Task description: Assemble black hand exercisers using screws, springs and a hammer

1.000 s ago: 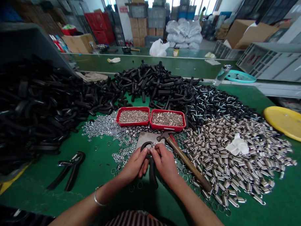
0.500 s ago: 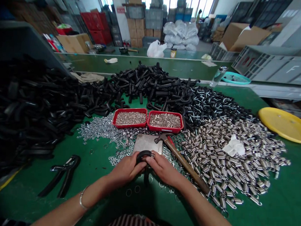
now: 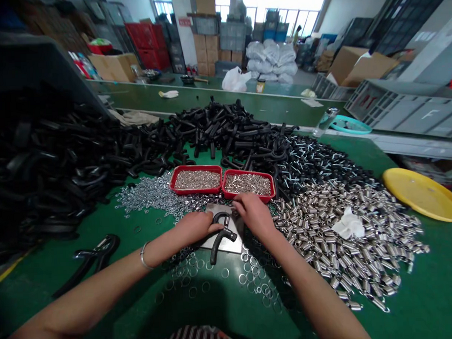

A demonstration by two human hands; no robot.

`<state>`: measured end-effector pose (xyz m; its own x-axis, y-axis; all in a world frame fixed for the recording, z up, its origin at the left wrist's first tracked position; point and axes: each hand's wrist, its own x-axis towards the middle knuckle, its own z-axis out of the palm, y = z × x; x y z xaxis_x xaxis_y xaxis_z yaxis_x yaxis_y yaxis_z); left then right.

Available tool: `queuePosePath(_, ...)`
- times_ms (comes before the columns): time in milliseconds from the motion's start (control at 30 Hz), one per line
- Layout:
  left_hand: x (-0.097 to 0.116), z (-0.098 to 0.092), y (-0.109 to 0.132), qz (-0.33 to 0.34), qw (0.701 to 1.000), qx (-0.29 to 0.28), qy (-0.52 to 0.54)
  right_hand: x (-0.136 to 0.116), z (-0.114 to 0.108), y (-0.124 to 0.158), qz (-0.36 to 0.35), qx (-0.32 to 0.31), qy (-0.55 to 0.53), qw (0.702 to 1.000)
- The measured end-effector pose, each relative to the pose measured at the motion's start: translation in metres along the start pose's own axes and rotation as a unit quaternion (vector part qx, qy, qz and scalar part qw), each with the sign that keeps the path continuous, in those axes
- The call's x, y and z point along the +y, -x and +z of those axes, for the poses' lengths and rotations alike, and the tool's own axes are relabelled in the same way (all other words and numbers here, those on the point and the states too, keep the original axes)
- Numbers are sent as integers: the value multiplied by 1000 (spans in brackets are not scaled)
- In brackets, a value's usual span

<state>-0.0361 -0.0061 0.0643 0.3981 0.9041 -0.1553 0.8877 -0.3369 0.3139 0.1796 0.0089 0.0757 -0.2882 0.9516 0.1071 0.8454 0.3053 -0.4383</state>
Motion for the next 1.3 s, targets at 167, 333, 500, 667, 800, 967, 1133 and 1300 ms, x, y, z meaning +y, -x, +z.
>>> queuePosePath(167, 12, -32, -50, 53, 991, 94, -81, 37, -15, -44, 26, 72, 172, 982)
queuePosePath(333, 26, -41, -125, 114, 982, 93, -115, 39, -4, -76, 27, 1, 251, 968)
queuePosePath(500, 22, -28, -146, 97, 987, 77, -98, 39, 4, -82, 12, -10, 250, 968)
queuePosePath(667, 14, -19, -136, 65, 990, 129, -4, 40, 4, -82, 11, -16, 242, 970)
queuePosePath(800, 13, -18, -123, 33, 964, 203, 170, 40, 4, -81, 4, -20, 235, 972)
queuePosePath(967, -1, -8, -55, 62, 926, 175, 327, 46, 4, -81, -10, -22, 210, 977)
queuePosePath(1133, -17, 14, 12, 40, 939, 121, 320, 46, 6, -82, -16, -9, 204, 979)
queuePosePath(1300, -10, 19, 12, 25, 955, 110, 274, 40, 7, -77, -21, 21, 214, 976)
